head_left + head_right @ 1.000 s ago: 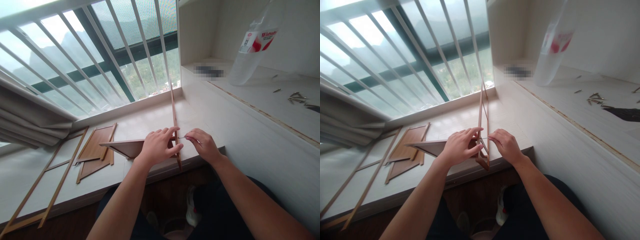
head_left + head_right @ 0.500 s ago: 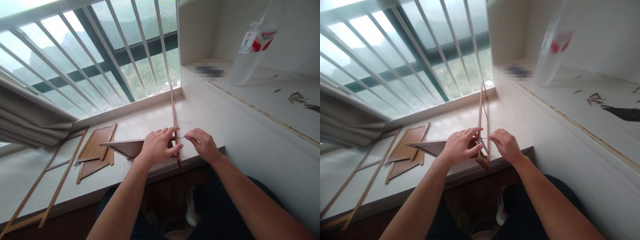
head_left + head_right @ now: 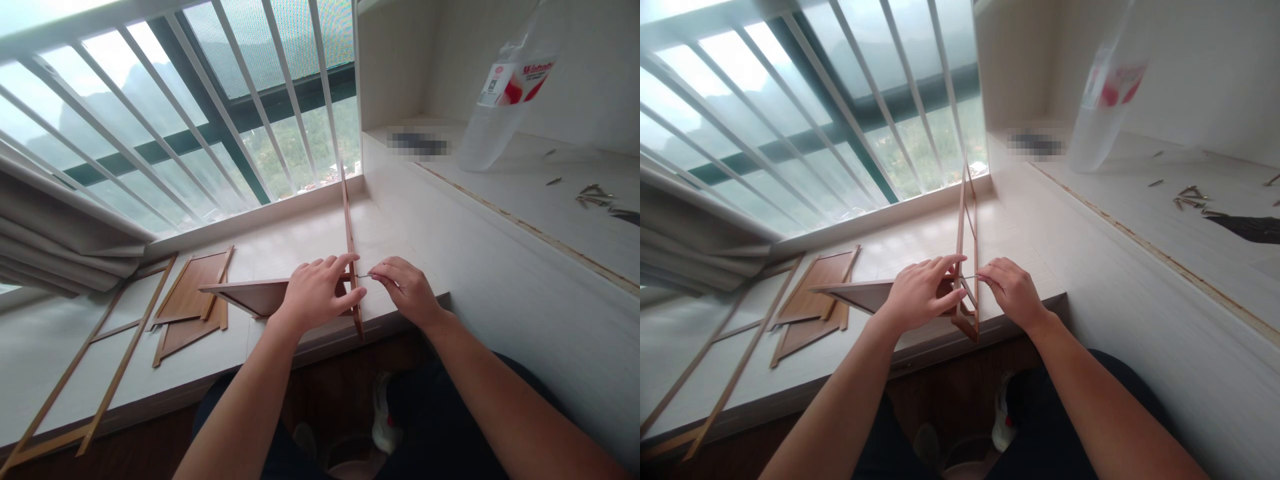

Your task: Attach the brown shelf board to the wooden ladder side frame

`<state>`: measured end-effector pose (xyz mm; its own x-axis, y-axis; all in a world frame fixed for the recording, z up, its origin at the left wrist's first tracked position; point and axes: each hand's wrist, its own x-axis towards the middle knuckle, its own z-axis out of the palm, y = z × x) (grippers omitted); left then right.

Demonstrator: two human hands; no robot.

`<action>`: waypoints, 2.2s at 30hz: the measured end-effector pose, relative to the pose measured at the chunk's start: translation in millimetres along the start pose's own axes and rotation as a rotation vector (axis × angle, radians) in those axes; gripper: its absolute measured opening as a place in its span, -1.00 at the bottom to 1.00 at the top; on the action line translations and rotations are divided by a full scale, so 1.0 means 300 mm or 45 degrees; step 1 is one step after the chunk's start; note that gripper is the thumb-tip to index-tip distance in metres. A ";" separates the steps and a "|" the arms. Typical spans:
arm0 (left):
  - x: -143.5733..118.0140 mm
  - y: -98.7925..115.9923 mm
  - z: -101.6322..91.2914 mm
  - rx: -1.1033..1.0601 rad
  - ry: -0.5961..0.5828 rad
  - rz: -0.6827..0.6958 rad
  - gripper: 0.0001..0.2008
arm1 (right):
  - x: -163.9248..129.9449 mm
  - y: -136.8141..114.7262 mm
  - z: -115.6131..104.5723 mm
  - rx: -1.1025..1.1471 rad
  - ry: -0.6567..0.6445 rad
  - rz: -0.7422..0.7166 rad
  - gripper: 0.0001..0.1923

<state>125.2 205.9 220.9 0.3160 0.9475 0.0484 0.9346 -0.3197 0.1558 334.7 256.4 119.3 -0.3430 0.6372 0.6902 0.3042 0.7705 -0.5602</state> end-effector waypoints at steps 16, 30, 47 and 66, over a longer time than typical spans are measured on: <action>0.000 0.002 0.001 -0.004 0.001 0.000 -0.44 | 0.002 -0.004 0.001 -0.067 -0.002 -0.023 -0.86; -0.001 0.002 0.001 -0.001 0.005 0.001 -0.44 | 0.003 -0.007 -0.004 -0.062 0.024 -0.025 -0.88; 0.001 0.001 0.003 0.006 0.006 0.000 -0.44 | 0.003 -0.009 -0.009 -0.071 0.052 -0.118 -0.84; -0.004 0.004 0.004 0.014 0.011 0.003 -0.44 | 0.008 -0.011 -0.005 -0.012 0.057 -0.047 -0.92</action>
<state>126.1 204.6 219.8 0.3170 0.9467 0.0576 0.9356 -0.3221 0.1445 334.3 255.2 123.6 -0.3142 0.6065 0.7303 0.3005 0.7933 -0.5295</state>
